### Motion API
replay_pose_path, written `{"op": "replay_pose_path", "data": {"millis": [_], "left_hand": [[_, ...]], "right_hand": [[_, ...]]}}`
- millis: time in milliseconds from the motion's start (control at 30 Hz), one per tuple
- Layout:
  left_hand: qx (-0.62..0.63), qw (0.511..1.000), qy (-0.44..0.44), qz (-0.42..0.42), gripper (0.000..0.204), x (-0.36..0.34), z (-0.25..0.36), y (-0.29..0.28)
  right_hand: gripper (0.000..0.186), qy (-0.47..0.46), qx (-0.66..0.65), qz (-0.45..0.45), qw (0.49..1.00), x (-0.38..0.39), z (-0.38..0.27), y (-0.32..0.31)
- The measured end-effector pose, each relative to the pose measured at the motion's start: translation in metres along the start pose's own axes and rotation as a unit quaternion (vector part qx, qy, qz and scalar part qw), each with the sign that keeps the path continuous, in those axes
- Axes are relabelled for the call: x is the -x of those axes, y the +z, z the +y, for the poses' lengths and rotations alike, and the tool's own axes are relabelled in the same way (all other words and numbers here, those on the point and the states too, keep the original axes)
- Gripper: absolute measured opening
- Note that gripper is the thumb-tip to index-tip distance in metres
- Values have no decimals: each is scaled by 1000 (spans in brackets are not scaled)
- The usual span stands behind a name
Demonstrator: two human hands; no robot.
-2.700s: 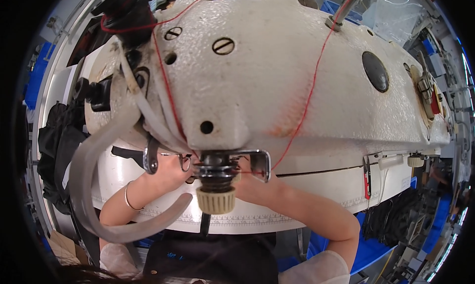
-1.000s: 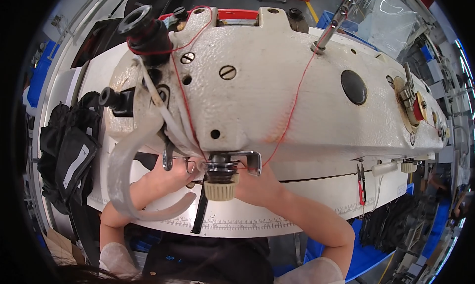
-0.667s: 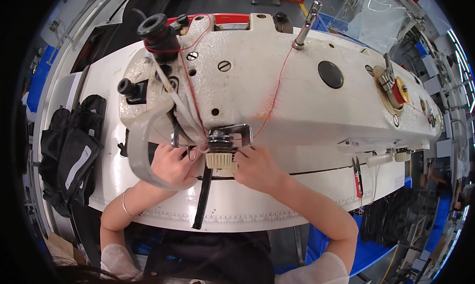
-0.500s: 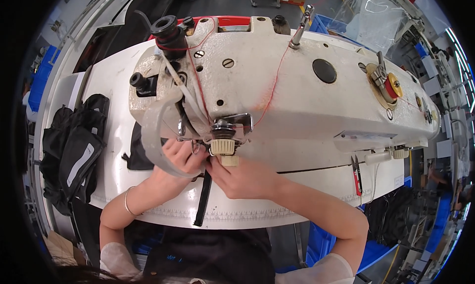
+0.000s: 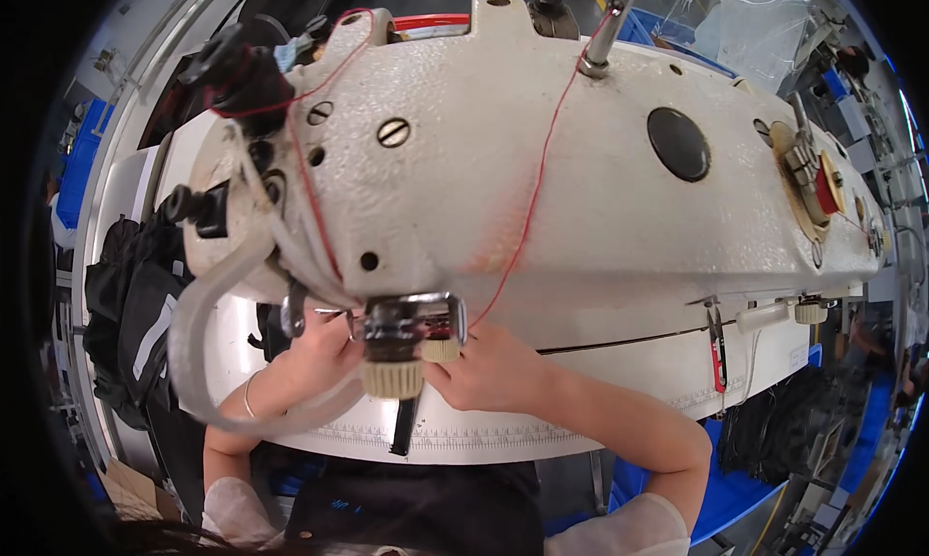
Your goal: Sewing zippers and straps onto black bag components using an industrial sewing machine and organizing zipper tapes.
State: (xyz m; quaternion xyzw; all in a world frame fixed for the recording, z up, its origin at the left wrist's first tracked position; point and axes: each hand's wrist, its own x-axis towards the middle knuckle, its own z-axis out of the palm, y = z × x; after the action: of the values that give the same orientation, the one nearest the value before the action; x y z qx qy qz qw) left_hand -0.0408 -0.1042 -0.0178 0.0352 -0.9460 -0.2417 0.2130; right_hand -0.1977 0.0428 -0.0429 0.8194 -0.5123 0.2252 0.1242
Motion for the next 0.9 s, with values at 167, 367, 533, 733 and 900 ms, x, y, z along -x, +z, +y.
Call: {"op": "replay_pose_path", "data": {"millis": [167,367,533,733,900], "left_hand": [[-123,989,83,-28,32,12,10,5],[-83,991,77,-69,32,24,7,13],[-91,991,94,-40,32,26,3,19],[-73,995,64,-37,28,19,4,16],[-30,996,78,-13,27,2,-17,16]], "right_hand": [[20,-3,-30,-57,998,2,-5,-11],[24,51,-106,-58,991,2,-10,-3],[26,13,-46,-45,998,5,-7,-6],[23,-2,105,55,993,-3,-17,14],[22,83,-84,-2,993,8,-11,17]]}}
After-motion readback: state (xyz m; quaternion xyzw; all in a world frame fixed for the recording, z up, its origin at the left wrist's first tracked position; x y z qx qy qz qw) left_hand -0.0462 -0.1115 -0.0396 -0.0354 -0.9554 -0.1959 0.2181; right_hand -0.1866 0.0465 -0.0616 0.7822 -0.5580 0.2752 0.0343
